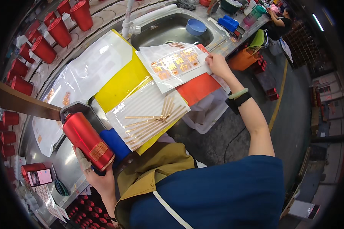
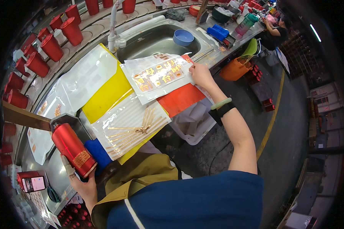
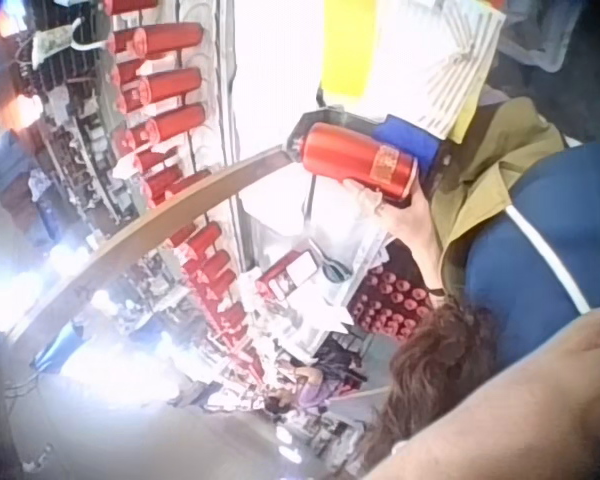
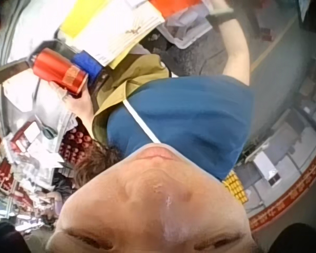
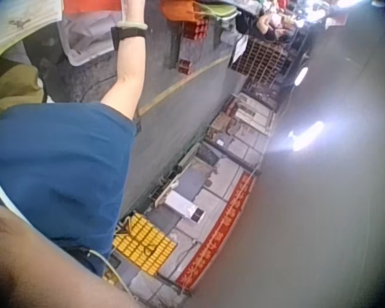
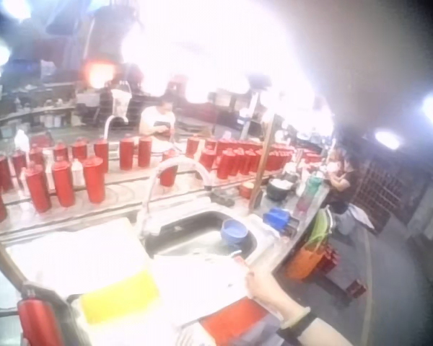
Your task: Applying decorative and gold labels to red liquor bottles on a production line.
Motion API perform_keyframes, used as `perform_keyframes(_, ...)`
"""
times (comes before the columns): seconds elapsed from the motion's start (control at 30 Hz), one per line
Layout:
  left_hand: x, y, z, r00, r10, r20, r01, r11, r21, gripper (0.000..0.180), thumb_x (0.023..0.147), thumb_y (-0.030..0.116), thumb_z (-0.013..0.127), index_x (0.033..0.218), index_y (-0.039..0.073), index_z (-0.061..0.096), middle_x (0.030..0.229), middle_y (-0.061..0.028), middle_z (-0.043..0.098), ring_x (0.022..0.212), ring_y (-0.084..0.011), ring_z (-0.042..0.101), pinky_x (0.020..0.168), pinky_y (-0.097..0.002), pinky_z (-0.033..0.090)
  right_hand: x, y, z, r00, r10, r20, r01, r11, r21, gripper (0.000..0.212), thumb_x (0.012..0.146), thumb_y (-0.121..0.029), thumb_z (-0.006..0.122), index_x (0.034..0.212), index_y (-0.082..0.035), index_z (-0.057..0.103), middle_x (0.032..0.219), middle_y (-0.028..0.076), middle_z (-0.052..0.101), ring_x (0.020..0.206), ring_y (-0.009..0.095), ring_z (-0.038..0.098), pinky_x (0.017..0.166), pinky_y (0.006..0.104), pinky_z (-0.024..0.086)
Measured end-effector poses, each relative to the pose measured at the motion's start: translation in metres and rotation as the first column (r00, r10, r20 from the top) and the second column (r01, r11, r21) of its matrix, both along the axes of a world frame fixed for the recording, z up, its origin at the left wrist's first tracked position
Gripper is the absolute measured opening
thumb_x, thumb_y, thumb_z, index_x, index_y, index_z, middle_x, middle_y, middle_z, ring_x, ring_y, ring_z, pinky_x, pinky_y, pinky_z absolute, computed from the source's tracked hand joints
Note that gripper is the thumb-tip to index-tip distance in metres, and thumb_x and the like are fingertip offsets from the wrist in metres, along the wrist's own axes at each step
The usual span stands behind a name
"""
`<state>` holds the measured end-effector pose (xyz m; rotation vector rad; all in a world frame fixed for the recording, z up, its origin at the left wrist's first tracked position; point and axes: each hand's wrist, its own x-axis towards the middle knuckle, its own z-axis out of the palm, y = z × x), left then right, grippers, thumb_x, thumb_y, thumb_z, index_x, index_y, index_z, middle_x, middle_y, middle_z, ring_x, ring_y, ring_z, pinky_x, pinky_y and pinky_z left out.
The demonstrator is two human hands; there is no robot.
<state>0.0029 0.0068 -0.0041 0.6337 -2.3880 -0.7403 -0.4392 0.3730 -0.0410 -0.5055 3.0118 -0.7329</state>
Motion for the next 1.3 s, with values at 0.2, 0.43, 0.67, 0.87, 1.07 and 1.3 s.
perform_keyframes(0.2, 0.000, 0.000, -0.001, 1.000, -0.007, 0.000, 0.007, 1.000, 0.009, 0.100, 0.075, 0.004, 0.087, 0.161, 0.002, 0.034, 0.163, -0.0216, 0.039, 0.149, -0.0366, 0.041, 0.122, -0.0429, 0.029, -0.012, 0.063, 0.026, 0.987, -0.154, 0.048, 0.159, 0.981, -0.113, 0.025, 0.092, -0.019, 0.070, 0.101, 0.004, 0.075, 0.090, 0.015, 0.078, 0.081, 0.020, 0.073, 0.077, 0.0356, 0.057)
perform_keyframes(0.43, 0.003, -0.003, -0.002, 1.000, 0.000, 0.016, 0.000, 1.000, 0.008, 0.101, 0.075, 0.002, 0.087, 0.161, 0.002, 0.034, 0.163, -0.0210, 0.039, 0.149, -0.0355, 0.041, 0.122, -0.0423, 0.029, 0.003, 0.118, 0.002, 0.866, -0.177, 0.467, 0.102, 0.978, 0.181, 0.042, 0.067, -0.030, 0.095, 0.093, -0.002, 0.078, 0.085, 0.009, 0.076, 0.079, 0.020, 0.071, 0.074, 0.0341, 0.055)
perform_keyframes(0.67, 0.002, -0.004, -0.003, 1.000, -0.025, -0.016, 0.025, 0.999, 0.039, 0.102, 0.074, 0.003, 0.089, 0.161, 0.002, 0.034, 0.164, -0.0197, 0.039, 0.149, -0.0338, 0.041, 0.122, -0.0417, 0.030, 0.013, 0.122, -0.002, 0.814, -0.311, 0.490, 0.319, 0.945, 0.071, 0.026, 0.077, -0.026, 0.090, 0.086, -0.006, 0.076, 0.067, 0.002, 0.067, 0.047, 0.008, 0.048, 0.044, 0.0261, 0.035)
perform_keyframes(0.87, 0.003, -0.007, -0.003, 0.999, -0.041, -0.029, 0.043, 0.996, 0.074, 0.104, 0.073, 0.002, 0.090, 0.161, 0.003, 0.035, 0.162, -0.0193, 0.041, 0.148, -0.0334, 0.042, 0.122, -0.0421, 0.030, 0.031, 0.116, 0.011, 0.877, -0.436, 0.203, 0.440, 0.898, 0.030, 0.025, 0.082, -0.023, 0.085, 0.088, 0.000, 0.078, 0.082, 0.012, 0.077, 0.075, 0.021, 0.074, 0.073, 0.0342, 0.057)
perform_keyframes(1.07, 0.010, -0.016, -0.017, 0.998, 0.056, -0.020, -0.045, 0.935, 0.351, 0.109, 0.068, 0.005, 0.094, 0.160, 0.002, 0.036, 0.157, -0.0167, 0.047, 0.141, -0.0268, 0.049, 0.116, -0.0385, 0.038, 0.011, 0.047, 0.056, 0.933, -0.310, -0.182, 0.325, 0.944, 0.059, 0.024, 0.088, -0.027, 0.076, 0.099, -0.006, 0.079, 0.092, 0.020, 0.076, 0.090, 0.035, 0.075, 0.080, 0.0426, 0.057)
perform_keyframes(1.3, 0.015, -0.020, 0.009, 0.999, -0.025, 0.034, 0.022, 0.997, 0.077, 0.106, 0.068, 0.009, 0.096, 0.157, -0.003, 0.038, 0.155, -0.0184, 0.050, 0.141, -0.0265, 0.050, 0.118, -0.0385, 0.037, -0.042, -0.156, 0.044, 0.949, 0.314, 0.011, -0.314, 0.949, 0.024, 0.017, 0.093, -0.012, 0.070, 0.107, -0.004, 0.077, 0.091, 0.016, 0.076, 0.085, 0.025, 0.073, 0.079, 0.0346, 0.055)
